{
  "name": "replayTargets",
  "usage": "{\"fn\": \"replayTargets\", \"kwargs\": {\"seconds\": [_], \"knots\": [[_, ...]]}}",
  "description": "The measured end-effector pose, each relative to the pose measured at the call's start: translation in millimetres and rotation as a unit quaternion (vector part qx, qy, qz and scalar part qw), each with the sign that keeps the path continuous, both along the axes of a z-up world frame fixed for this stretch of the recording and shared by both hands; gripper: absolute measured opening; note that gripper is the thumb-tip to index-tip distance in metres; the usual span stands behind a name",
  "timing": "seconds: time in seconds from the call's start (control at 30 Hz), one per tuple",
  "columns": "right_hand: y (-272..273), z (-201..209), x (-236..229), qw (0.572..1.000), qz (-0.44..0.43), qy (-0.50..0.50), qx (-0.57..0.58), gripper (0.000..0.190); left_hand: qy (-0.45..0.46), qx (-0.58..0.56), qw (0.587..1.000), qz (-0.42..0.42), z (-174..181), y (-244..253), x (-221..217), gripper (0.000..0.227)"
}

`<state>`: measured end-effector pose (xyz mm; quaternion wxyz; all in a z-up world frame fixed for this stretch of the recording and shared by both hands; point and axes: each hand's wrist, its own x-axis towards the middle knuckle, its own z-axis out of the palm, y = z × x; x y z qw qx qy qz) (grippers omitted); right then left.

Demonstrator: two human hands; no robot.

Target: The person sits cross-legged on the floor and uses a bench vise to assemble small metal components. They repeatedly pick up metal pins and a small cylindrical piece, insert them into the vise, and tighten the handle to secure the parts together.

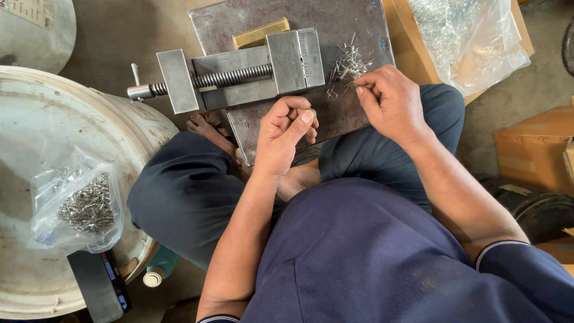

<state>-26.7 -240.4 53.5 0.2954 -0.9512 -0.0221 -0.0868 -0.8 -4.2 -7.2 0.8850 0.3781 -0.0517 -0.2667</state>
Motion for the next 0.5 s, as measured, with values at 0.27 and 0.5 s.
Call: {"fn": "replayTargets", "kwargs": {"seconds": [0.27,0.5], "knots": [[2,0,0,1.0,-0.013,-0.004,-0.01,0.008,0.002,0.013,1.0,-0.005,0,-2,0,0.02],[12,4,-2,0.994,0.034,-0.035,-0.094,0.005,0.0,0.026,1.0,-0.007,2,-1,0,0.02]]}}
